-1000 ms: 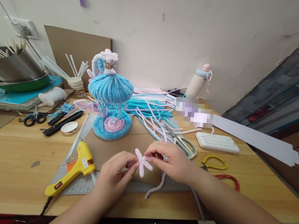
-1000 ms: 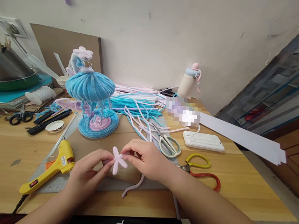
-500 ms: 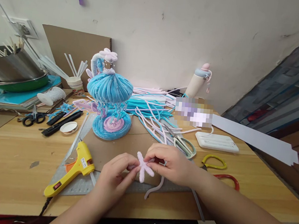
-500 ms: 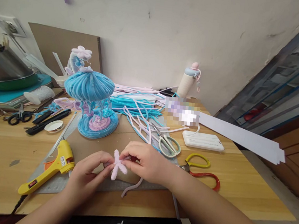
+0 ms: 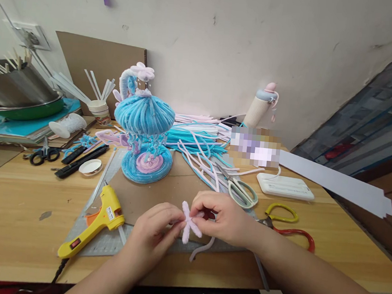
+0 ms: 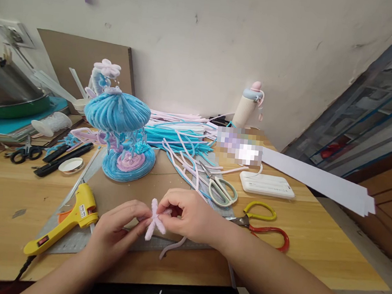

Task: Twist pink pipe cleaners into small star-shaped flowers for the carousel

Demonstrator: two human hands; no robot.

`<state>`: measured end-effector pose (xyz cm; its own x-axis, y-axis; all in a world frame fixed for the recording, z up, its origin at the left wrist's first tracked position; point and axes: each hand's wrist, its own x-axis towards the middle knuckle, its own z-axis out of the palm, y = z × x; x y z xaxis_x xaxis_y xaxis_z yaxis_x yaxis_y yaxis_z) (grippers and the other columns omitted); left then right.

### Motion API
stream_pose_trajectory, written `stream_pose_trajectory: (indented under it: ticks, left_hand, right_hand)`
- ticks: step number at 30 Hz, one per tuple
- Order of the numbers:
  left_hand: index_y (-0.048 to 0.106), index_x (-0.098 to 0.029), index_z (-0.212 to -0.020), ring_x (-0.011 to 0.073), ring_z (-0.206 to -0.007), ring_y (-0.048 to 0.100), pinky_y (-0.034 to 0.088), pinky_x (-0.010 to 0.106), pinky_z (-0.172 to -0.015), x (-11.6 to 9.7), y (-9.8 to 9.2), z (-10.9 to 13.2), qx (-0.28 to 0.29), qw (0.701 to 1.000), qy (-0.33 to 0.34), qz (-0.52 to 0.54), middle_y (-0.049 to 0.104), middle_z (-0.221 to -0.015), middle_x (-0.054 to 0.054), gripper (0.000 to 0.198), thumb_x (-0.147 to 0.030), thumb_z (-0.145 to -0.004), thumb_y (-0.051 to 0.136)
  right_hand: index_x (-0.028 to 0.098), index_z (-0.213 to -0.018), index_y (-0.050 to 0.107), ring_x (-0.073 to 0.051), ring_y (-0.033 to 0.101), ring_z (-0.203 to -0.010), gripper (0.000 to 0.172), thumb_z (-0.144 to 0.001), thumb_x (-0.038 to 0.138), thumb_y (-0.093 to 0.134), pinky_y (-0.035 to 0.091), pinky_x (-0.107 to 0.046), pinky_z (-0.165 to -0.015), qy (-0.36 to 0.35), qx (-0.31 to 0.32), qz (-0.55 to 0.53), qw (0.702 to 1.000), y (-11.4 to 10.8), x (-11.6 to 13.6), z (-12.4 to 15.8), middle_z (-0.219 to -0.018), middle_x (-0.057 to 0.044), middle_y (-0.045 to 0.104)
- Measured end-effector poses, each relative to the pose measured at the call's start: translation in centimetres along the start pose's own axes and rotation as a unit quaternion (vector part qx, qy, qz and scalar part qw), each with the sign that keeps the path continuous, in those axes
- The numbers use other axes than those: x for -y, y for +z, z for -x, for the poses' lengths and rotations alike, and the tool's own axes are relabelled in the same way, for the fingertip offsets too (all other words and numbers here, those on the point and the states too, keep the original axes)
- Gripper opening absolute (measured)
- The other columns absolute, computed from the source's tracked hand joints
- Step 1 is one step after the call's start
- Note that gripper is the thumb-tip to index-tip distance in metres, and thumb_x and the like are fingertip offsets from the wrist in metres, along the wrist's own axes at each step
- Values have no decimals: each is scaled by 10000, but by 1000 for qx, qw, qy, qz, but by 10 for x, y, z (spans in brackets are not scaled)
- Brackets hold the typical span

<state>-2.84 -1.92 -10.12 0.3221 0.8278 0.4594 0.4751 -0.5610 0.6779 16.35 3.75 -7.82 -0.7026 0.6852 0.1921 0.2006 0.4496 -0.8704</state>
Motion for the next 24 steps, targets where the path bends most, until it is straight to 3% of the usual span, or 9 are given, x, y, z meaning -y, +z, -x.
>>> stream_pose_trajectory:
  ticks: [24]
  left_hand:
    - [588,-183,-871,130,-712,583,470,235,-637,1,-1,2,6,999,40,-5,644,-781,39,141,-66,-816,533]
  right_hand:
    - [146,-735,620,-81,495,-620,85,-716,68,590,393,-184,-548,-27,7,-8,1000,4,-1,1,-711,5,551]
